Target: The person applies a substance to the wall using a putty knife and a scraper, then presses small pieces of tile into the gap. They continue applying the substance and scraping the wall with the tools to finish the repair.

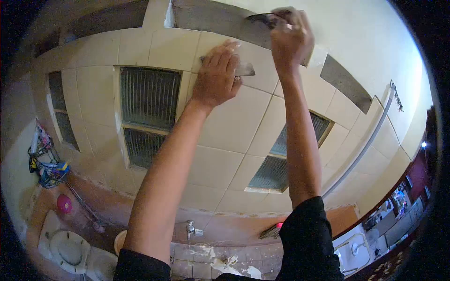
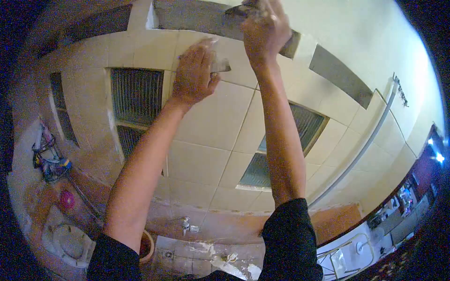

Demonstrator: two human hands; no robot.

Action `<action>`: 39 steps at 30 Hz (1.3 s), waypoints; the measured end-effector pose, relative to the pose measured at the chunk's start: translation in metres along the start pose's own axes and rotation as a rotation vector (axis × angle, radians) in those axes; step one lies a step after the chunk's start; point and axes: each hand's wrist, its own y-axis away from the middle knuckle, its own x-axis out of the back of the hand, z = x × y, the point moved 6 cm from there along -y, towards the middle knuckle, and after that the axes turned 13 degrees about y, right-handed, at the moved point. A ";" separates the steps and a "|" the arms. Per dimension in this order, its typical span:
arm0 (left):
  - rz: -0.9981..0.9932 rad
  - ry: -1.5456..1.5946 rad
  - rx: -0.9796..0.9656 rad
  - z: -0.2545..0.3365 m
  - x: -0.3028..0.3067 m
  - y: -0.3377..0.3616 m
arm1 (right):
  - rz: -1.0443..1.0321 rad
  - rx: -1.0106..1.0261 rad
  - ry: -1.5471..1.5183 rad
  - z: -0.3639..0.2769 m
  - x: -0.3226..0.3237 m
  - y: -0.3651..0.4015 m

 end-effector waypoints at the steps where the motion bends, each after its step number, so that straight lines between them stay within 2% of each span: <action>1: 0.005 -0.005 0.002 -0.002 0.002 -0.003 | 0.036 -0.009 -0.014 -0.003 0.004 -0.002; 3: 0.031 0.028 -0.001 0.002 0.004 -0.002 | 0.057 -0.029 -0.015 -0.001 0.008 0.003; 5: -0.004 -0.001 0.010 0.003 -0.001 0.001 | -0.023 0.002 -0.019 -0.004 0.001 -0.001; 7: -0.025 -0.048 0.022 -0.004 0.000 -0.001 | 0.061 0.064 -0.090 -0.003 0.006 -0.002; 9: 0.014 0.033 -0.001 -0.002 -0.001 0.001 | -0.022 -0.036 0.039 0.010 -0.007 0.014; 13: 0.025 -0.019 -0.026 -0.001 0.003 -0.002 | -0.008 -0.046 -0.069 -0.011 0.017 -0.004; 15: 0.013 -0.005 0.000 -0.002 -0.001 0.001 | 0.037 -0.039 -0.034 -0.003 0.012 0.004; 17: -0.013 -0.016 0.005 0.002 -0.003 0.003 | -0.039 0.048 0.145 -0.008 0.007 0.000; 18: -0.025 -0.043 0.009 0.000 -0.002 0.001 | 0.021 0.047 0.029 -0.009 0.014 -0.001; 21: -0.013 -0.043 -0.008 0.000 -0.001 0.003 | 0.047 -0.011 -0.028 0.008 0.003 0.011; 23: -0.011 -0.035 -0.009 0.003 -0.002 0.004 | -0.013 -0.039 0.047 0.000 0.004 0.004; 26: 0.001 -0.045 -0.006 -0.002 0.000 0.001 | 0.067 -0.027 -0.084 -0.016 0.018 -0.004; 30: -0.039 -0.039 0.036 -0.003 -0.005 0.005 | 0.071 0.053 0.036 -0.016 -0.001 -0.004; 33: -0.018 0.013 -0.013 -0.003 -0.001 0.002 | 0.084 -0.006 -0.079 -0.015 -0.005 0.006; 34: -0.031 0.020 -0.006 0.001 -0.003 0.004 | 0.139 -0.019 0.105 -0.020 -0.002 0.003; 35: -0.015 0.008 -0.004 0.003 -0.002 0.003 | 0.133 -0.022 0.104 -0.022 0.004 0.001; 37: 0.010 -0.020 -0.003 -0.001 0.002 -0.001 | 0.092 0.019 -0.103 -0.032 0.013 -0.011; 39: 0.046 -0.024 -0.019 0.001 0.003 0.002 | 0.114 -0.013 -0.117 -0.030 0.002 -0.004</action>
